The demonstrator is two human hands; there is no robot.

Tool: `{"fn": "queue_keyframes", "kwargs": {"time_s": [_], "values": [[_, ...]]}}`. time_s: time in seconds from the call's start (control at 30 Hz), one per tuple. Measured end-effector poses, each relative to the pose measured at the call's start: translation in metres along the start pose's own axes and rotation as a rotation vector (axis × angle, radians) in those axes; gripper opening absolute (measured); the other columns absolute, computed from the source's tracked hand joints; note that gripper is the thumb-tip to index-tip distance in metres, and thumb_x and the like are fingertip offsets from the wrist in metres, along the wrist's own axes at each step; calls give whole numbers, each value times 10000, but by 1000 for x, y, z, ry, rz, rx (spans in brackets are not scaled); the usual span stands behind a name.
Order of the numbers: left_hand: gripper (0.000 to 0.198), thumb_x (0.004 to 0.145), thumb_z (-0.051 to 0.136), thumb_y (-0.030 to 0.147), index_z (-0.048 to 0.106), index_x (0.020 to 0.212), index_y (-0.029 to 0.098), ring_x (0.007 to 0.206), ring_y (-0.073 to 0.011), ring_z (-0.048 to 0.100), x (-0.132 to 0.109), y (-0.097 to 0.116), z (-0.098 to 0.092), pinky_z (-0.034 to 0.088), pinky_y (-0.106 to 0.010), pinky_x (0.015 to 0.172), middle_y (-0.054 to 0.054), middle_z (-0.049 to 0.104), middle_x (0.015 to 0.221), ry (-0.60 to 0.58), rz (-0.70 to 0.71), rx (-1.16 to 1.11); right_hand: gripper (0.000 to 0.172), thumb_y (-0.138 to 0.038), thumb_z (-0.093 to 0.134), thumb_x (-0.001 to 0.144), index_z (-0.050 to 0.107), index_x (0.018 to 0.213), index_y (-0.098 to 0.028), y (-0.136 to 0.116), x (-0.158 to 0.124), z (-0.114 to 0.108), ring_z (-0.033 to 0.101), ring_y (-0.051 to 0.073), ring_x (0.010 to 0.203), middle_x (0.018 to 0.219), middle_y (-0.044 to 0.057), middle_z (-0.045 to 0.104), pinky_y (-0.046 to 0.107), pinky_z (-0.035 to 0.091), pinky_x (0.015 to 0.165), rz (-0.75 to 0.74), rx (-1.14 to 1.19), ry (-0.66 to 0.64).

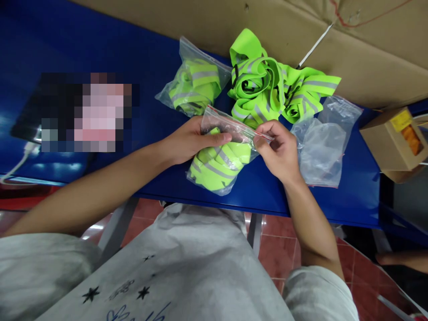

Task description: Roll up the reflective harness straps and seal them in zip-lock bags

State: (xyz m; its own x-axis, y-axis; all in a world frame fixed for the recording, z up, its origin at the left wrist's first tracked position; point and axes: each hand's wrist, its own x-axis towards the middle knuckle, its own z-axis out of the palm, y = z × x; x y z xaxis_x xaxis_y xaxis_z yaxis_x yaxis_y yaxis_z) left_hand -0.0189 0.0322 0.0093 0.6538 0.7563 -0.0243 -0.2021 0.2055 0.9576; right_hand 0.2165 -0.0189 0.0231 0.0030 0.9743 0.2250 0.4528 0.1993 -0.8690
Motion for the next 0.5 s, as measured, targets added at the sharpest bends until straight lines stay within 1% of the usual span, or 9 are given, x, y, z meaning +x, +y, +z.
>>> {"fn": "queue_keyframes", "kwargs": {"time_s": [0.13, 0.23, 0.37, 0.43, 0.5], "values": [[384, 854, 900, 518, 856, 1055, 194, 1218, -258, 736, 1, -1, 0, 554, -396, 1143, -69, 825, 1103, -45, 27, 85, 265, -496, 785, 920, 666, 823, -279, -2, -2, -1, 434, 149, 563, 659, -7, 566, 341, 358, 524, 8, -25, -39], [406, 872, 875, 546, 855, 1073, 193, 1215, -257, 732, 1, -2, 0, 545, -400, 1145, -69, 822, 1130, -76, 41, 118, 218, -430, 779, 915, 661, 819, -273, -5, -2, 0, 445, 141, 570, 676, -8, 582, 327, 352, 520, -3, 0, -61], [446, 906, 839, 556, 844, 1167, 195, 1203, -257, 733, 1, -5, 1, 558, -392, 1107, -77, 817, 1220, -133, 26, 126, 132, -294, 739, 896, 647, 811, -253, -7, -1, 1, 418, 106, 543, 667, -33, 573, 293, 333, 511, -18, 37, -136], [456, 918, 826, 555, 836, 1193, 191, 1199, -255, 734, 1, -6, 1, 559, -388, 1101, -80, 812, 1248, -146, 28, 127, 113, -267, 729, 889, 646, 815, -244, -6, -1, 2, 422, 96, 544, 665, -40, 565, 280, 334, 512, -16, 51, -148], [457, 917, 824, 559, 835, 1184, 189, 1210, -253, 732, 1, -6, 1, 550, -382, 1118, -77, 813, 1238, -165, 40, 141, 112, -277, 736, 887, 653, 822, -239, -6, -1, 2, 450, 99, 564, 673, -35, 570, 274, 348, 517, -1, 58, -151]]}}
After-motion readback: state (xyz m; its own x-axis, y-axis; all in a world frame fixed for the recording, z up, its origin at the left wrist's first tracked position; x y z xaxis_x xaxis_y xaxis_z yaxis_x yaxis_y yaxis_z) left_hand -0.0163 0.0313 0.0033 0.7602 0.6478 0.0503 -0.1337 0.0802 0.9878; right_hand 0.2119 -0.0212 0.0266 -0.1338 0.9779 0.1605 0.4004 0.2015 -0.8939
